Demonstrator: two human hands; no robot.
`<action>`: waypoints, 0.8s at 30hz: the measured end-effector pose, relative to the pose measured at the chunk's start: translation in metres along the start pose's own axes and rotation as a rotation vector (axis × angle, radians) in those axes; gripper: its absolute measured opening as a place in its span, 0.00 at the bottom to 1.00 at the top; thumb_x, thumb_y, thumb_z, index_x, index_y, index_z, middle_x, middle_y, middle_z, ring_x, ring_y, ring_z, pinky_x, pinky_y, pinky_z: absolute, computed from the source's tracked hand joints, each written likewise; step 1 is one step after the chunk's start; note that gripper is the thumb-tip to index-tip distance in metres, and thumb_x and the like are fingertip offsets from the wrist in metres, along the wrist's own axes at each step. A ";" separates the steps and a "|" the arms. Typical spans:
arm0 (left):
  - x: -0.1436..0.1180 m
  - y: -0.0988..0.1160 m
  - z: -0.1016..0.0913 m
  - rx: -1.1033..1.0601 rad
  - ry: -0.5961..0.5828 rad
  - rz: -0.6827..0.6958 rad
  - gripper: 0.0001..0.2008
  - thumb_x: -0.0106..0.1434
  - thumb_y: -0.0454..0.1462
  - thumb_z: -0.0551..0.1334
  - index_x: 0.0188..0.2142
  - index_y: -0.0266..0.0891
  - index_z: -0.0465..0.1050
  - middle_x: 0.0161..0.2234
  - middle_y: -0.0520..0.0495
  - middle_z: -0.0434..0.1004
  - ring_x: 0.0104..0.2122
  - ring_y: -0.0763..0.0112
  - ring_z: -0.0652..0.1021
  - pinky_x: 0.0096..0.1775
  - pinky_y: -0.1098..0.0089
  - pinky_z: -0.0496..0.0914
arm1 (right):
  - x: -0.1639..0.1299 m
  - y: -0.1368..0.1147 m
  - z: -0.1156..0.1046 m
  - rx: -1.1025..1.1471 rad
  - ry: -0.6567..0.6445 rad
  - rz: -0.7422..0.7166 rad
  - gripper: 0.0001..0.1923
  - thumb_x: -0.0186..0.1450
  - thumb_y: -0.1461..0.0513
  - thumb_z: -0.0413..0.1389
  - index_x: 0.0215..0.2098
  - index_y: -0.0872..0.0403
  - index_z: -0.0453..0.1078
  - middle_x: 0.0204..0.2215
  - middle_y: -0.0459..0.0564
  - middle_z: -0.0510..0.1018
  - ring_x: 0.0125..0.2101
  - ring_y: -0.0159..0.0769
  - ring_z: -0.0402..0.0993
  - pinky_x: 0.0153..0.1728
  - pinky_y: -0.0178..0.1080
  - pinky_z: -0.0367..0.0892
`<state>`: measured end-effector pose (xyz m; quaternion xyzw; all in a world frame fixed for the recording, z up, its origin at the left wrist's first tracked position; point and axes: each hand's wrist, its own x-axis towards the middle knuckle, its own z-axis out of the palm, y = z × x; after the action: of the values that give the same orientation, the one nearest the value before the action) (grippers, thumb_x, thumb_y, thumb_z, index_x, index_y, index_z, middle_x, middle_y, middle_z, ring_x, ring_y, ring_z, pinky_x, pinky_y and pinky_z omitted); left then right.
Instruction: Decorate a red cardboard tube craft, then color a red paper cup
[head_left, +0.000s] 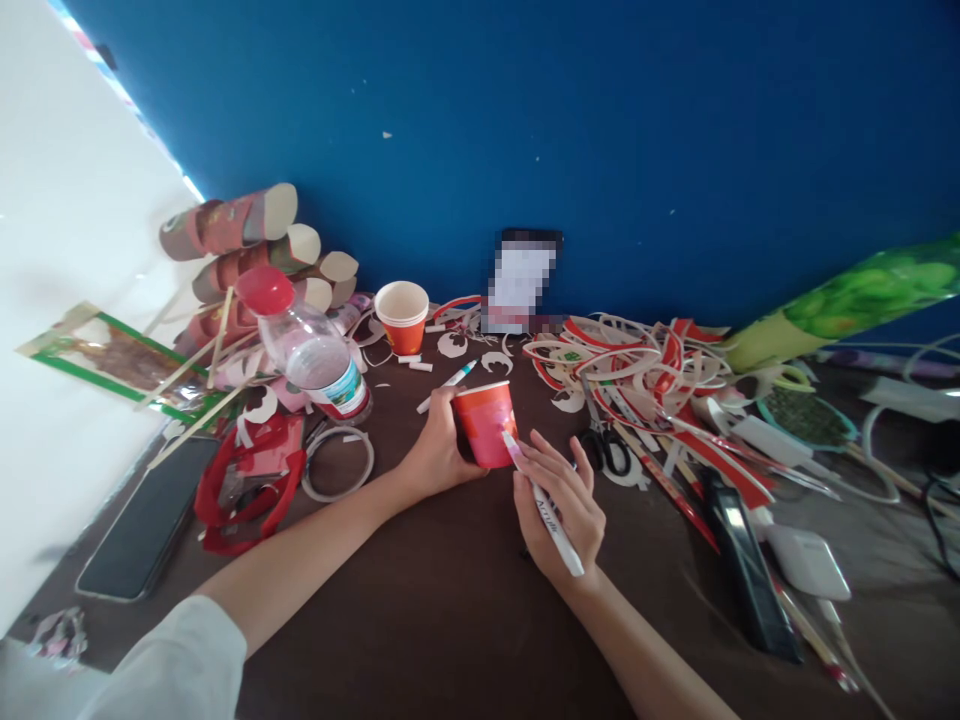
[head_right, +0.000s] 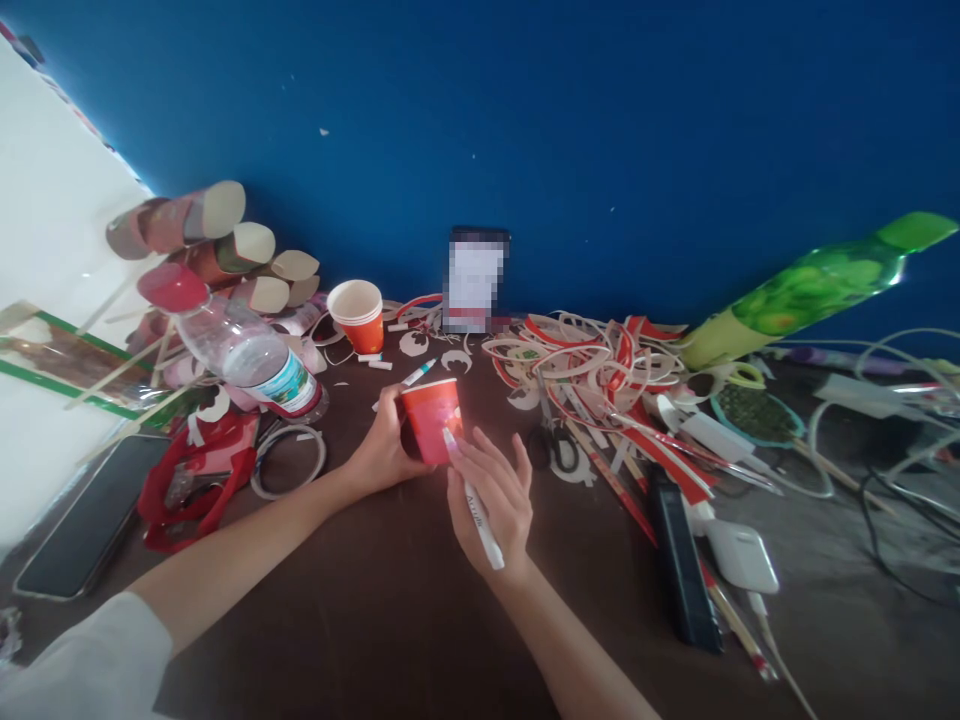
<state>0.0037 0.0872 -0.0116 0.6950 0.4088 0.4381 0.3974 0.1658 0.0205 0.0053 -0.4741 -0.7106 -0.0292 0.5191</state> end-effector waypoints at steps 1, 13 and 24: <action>0.000 0.000 0.000 0.005 0.004 0.005 0.47 0.42 0.36 0.74 0.54 0.41 0.45 0.50 0.37 0.59 0.52 0.50 0.70 0.51 0.50 0.68 | 0.001 0.000 0.000 -0.015 0.005 0.015 0.13 0.60 0.70 0.58 0.41 0.51 0.74 0.39 0.49 0.84 0.44 0.44 0.81 0.59 0.57 0.61; 0.000 0.000 -0.001 0.028 0.007 -0.007 0.48 0.40 0.35 0.75 0.54 0.41 0.46 0.50 0.38 0.60 0.53 0.49 0.69 0.52 0.50 0.67 | 0.000 0.000 -0.001 0.002 -0.007 0.010 0.12 0.60 0.69 0.58 0.41 0.50 0.74 0.38 0.48 0.84 0.43 0.44 0.81 0.59 0.57 0.60; -0.001 0.000 0.000 0.015 0.000 -0.035 0.48 0.41 0.35 0.74 0.54 0.41 0.45 0.49 0.39 0.60 0.49 0.53 0.72 0.49 0.52 0.69 | 0.001 0.000 -0.002 -0.003 -0.003 -0.010 0.12 0.59 0.70 0.59 0.39 0.51 0.74 0.37 0.48 0.84 0.40 0.42 0.82 0.57 0.55 0.63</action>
<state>0.0033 0.0864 -0.0113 0.6907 0.4242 0.4282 0.3995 0.1673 0.0197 0.0069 -0.4713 -0.7136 -0.0322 0.5173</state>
